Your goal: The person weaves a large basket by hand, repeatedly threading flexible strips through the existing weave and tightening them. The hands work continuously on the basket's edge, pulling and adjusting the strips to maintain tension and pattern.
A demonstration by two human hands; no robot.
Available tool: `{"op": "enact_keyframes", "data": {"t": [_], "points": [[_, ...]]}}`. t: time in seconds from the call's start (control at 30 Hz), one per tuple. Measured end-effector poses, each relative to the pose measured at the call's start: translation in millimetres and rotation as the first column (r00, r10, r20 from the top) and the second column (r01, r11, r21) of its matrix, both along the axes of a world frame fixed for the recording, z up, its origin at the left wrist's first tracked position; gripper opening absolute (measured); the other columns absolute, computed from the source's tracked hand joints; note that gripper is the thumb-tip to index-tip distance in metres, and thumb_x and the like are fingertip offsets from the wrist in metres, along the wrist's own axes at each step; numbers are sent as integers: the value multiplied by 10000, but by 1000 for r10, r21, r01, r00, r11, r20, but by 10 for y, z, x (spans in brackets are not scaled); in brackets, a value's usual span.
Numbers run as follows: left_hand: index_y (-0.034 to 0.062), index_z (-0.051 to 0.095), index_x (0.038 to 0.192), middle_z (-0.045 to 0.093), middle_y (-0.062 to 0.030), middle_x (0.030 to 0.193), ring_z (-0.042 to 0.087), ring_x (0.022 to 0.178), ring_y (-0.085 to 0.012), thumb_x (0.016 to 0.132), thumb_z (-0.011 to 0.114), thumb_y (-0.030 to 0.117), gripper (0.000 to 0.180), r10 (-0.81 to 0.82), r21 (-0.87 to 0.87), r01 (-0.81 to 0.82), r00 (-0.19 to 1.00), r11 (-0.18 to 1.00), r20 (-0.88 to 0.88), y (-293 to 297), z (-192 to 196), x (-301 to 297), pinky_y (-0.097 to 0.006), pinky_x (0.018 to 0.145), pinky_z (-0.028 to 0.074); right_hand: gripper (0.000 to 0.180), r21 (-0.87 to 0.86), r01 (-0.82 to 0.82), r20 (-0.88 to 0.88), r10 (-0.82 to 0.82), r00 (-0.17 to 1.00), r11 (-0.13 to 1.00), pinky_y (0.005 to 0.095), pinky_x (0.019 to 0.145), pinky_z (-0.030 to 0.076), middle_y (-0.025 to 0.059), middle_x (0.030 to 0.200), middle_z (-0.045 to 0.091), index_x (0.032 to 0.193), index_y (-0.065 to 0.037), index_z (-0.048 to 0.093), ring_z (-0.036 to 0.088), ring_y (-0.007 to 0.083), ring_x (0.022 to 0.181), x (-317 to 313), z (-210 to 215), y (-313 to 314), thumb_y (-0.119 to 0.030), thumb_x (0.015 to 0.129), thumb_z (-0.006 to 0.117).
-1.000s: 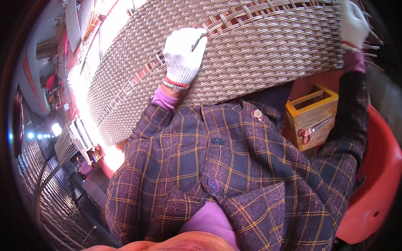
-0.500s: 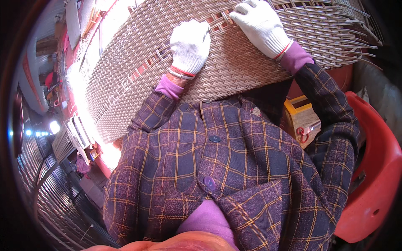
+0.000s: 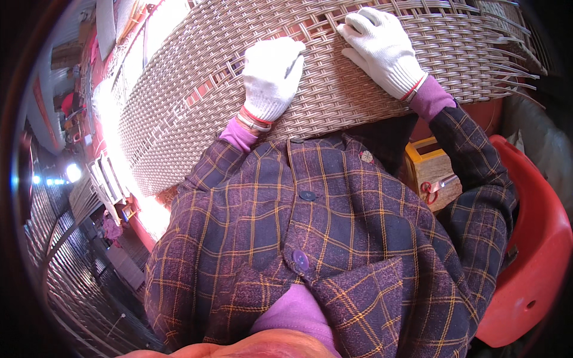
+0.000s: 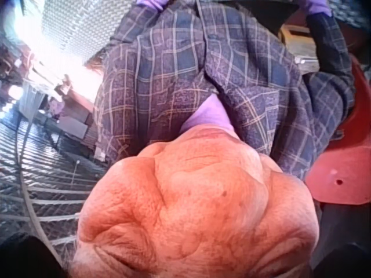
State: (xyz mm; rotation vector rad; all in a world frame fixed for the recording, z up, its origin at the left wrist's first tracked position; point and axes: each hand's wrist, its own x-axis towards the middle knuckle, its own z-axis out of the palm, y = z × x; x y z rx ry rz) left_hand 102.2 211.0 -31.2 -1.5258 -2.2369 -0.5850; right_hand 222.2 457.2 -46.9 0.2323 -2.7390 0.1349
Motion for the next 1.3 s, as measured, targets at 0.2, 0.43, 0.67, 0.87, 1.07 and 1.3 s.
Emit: {"op": "enact_keyframes", "data": {"t": [0.2,0.43,0.67,0.87,1.07,1.3], "points": [[52,734,1270,726,-116,1116,686,1075,-280,846,850,452,595,205,-191,-197,978,962,24,61,-39,178,-497,988,499,665,42,82,54,-85,995,996,485,1185,430,113,1509,619,1519,-83,613,545,293,1432,6,-75,-124,-414,968,787],[78,710,1304,708,-108,1199,667,1085,-286,902,791,462,561,162,-168,-155,986,973,26,-81,-148,165,-519,1012,462,615,-15,63,1,-63,998,998,526,1250,357,123,1528,613,1508,-82,610,506,337,1478,88,-89,-280,-247,948,800],[140,789,1087,739,-63,956,675,859,-258,968,742,294,200,70,-79,-74,996,994,-57,140,-182,-183,-443,811,509,224,10,-26,-22,26,999,1000,430,962,556,104,1157,733,1196,-57,765,684,292,1114,-357,-34,-127,-104,979,742],[145,792,1064,722,-75,898,689,855,-276,975,718,292,187,71,-160,-80,996,984,-62,193,-165,-271,-467,796,521,166,163,-43,211,7,977,986,438,920,575,141,1093,723,1108,-60,762,694,296,1088,-650,-11,-153,-142,963,758],[133,777,959,706,-89,857,664,821,-288,979,676,268,169,118,-133,-138,981,981,-153,134,-169,-214,-480,749,506,274,195,-129,-24,136,990,972,474,999,534,142,1200,681,1163,-58,747,648,336,1163,-674,-42,-140,-112,894,742],[79,723,1155,728,-114,999,704,958,-296,931,748,323,332,116,-213,-98,991,972,71,-40,-212,125,-505,911,521,292,-17,-116,45,117,992,993,450,1047,511,108,1181,681,1215,-33,719,647,317,1193,-181,-31,-241,-155,952,755]]}}
